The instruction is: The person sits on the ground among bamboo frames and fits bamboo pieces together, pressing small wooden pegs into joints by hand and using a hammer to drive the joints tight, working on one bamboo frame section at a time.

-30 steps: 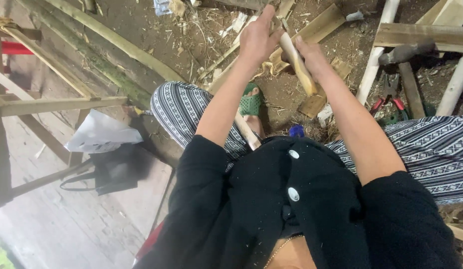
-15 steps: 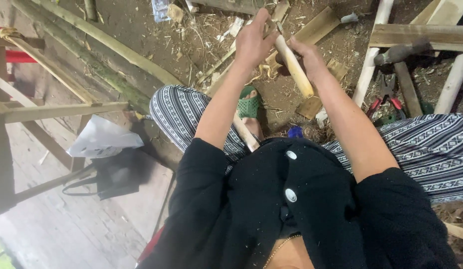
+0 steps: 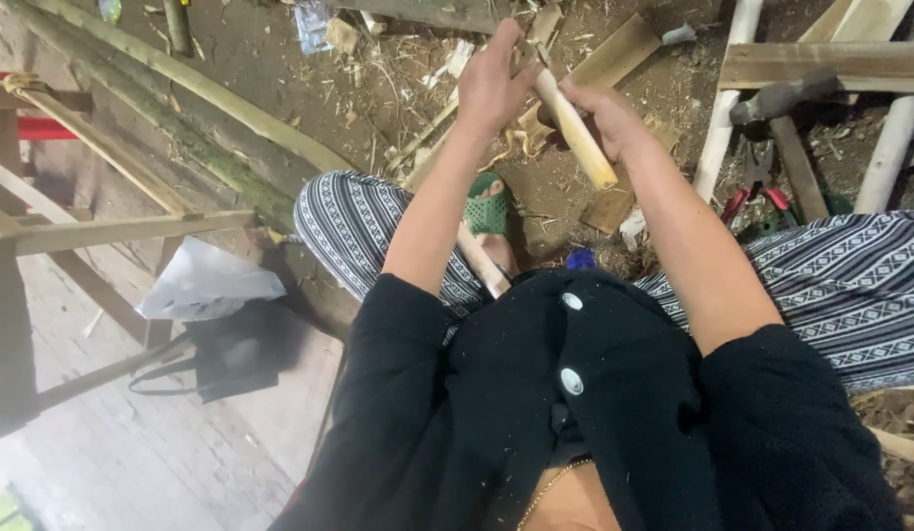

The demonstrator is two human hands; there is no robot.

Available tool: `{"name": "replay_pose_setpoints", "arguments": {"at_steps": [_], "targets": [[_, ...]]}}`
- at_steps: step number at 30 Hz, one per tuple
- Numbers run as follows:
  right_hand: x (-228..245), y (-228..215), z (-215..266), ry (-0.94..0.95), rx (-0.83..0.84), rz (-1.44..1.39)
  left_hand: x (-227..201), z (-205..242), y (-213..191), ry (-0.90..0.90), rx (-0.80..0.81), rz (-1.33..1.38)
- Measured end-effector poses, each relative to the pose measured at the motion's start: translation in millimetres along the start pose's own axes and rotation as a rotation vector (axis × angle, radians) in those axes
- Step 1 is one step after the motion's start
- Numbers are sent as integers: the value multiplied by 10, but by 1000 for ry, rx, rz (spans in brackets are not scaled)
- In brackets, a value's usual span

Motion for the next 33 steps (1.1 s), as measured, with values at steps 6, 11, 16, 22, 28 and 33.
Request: {"name": "replay_pose_setpoints", "arguments": {"at_steps": [6, 11, 16, 22, 28, 33], "targets": [[-5, -11, -23, -45, 91, 20, 31, -43, 114, -34, 85, -9], [25, 83, 51, -64, 186, 8, -30, -32, 37, -21, 37, 14], [68, -28, 9, -73, 154, 73, -65, -44, 32, 28, -20, -18], [60, -42, -2, -57, 189, 11, -113, -29, -21, 110, -98, 30], [48, -88, -14, -61, 160, 74, -82, -40, 57, 65, 20, 45], [61, -108, -3, -63, 167, 63, -89, -7, 25, 64, 8, 46]]}}
Point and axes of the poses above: each hand's wrist, its own z-axis away from the middle knuckle, its own y-axis out of the palm, x = y × z, the point moved 9 cm from there along -z, towards the middle knuckle, and after that the axes turned 12 degrees about -z, right-handed, at the moved point
